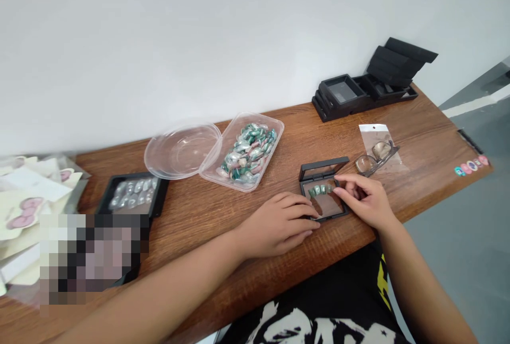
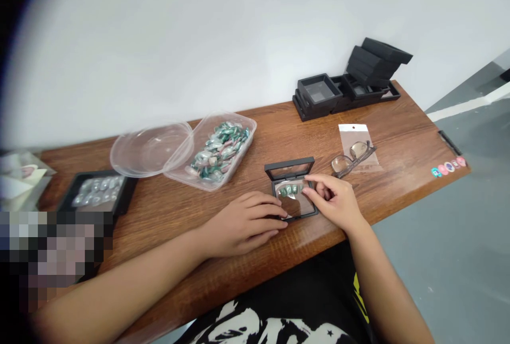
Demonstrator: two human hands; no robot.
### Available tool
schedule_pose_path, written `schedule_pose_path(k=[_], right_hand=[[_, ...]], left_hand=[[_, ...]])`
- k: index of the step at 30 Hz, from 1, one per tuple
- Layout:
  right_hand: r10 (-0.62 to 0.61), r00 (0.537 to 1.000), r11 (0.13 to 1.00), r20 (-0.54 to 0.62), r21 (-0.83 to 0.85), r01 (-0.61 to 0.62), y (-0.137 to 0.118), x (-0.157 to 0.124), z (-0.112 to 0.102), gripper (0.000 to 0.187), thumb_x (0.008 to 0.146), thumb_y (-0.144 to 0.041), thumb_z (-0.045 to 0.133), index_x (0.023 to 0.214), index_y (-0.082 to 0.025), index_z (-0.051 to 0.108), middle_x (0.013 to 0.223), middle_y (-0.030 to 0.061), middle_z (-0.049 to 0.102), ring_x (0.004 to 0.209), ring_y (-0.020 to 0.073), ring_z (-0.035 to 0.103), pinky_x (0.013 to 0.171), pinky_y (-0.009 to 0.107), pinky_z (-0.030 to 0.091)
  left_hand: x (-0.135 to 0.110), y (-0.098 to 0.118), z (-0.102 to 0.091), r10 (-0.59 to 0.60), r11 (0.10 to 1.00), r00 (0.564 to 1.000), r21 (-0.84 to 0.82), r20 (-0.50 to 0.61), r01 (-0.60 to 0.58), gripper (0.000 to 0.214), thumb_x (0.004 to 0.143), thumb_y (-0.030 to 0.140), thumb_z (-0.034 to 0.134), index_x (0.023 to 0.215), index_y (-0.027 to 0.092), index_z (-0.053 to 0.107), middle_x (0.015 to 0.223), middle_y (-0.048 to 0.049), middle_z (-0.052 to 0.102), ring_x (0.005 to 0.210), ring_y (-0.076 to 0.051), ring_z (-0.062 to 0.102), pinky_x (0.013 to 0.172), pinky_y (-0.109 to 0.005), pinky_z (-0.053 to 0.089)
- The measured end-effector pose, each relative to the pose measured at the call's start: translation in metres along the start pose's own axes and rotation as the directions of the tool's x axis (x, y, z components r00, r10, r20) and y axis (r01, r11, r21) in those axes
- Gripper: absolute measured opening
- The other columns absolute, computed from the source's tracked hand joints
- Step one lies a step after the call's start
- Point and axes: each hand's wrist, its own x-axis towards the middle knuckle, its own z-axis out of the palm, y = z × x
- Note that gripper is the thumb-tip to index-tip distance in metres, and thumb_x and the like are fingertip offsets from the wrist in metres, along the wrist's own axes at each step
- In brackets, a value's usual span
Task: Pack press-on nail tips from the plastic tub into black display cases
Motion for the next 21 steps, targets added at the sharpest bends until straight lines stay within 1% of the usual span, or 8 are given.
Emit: schedule_pose_path(k=[3, 7, 10, 17, 21], right_hand=[[0.024, 0.999, 0.999, -0.037, 0.027, -0.023, 0.0010, -0.0002, 0.0009, 0.024, 0.087, -0.031, 0.068, 0.108, -0.021, 0.070, 0.059, -0.0077, 0.047, 0.049, 0.0091, 0.041, 0.050, 0.023, 0.037], [0.045, 0.999, 0.998, 0.030, -0.033, -0.044, 0.0012, 0.0014, 0.0015, 0.030, 0.084, -0.032, 0.072, 0.111, -0.021, 0.069, 0.059, -0.0082, 0.046, 0.048, 0.0088, 0.039, 0.050, 0.023, 0.036], [0.062, 0.996, 0.995, 0.065, -0.083, -0.056, 0.0005, 0.0027, 0.0013, 0.029, 0.083, -0.034, 0.073, 0.109, -0.021, 0.071, 0.059, -0.0075, 0.048, 0.048, 0.0088, 0.040, 0.050, 0.023, 0.036], [0.071, 0.997, 0.997, 0.033, -0.041, -0.069, 0.0014, 0.0044, 0.0022, 0.025, 0.085, -0.036, 0.071, 0.105, -0.021, 0.072, 0.059, -0.0073, 0.048, 0.048, 0.0092, 0.041, 0.050, 0.023, 0.036], [0.075, 0.996, 0.994, 0.050, -0.082, -0.071, 0.0025, 0.0047, 0.0023, 0.024, 0.085, -0.036, 0.072, 0.103, -0.021, 0.073, 0.059, -0.0067, 0.050, 0.048, 0.0090, 0.041, 0.050, 0.023, 0.036]], left_hand=[[0.0001, 0.0001, -0.0003, 0.001, 1.000, 1.000, 0.001, 0.000, -0.001, 0.022, 0.102, 0.023, 0.051, 0.116, 0.021, 0.068, 0.121, -0.0030, 0.073, 0.118, -0.021, 0.060, 0.101, -0.035, 0.042], [0.0004, 0.0003, -0.0002, 0.002, 1.000, 1.000, 0.011, 0.006, -0.002, 0.022, 0.102, 0.023, 0.050, 0.115, 0.021, 0.068, 0.120, -0.0035, 0.074, 0.118, -0.022, 0.060, 0.101, -0.036, 0.043], [0.0000, 0.0000, 0.0001, -0.001, 1.000, 1.000, 0.011, 0.007, 0.001, 0.022, 0.102, 0.023, 0.051, 0.115, 0.022, 0.069, 0.120, -0.0035, 0.073, 0.119, -0.021, 0.060, 0.102, -0.036, 0.043], [-0.0002, -0.0006, 0.0009, 0.002, 1.000, 1.000, 0.010, -0.004, -0.002, 0.021, 0.099, 0.022, 0.055, 0.115, 0.021, 0.069, 0.119, -0.0034, 0.073, 0.119, -0.021, 0.060, 0.102, -0.034, 0.044], [0.0008, 0.0000, 0.0006, 0.002, 1.000, 1.000, 0.007, -0.006, -0.002, 0.020, 0.099, 0.022, 0.055, 0.114, 0.021, 0.069, 0.119, -0.0032, 0.073, 0.119, -0.021, 0.060, 0.102, -0.035, 0.044]])
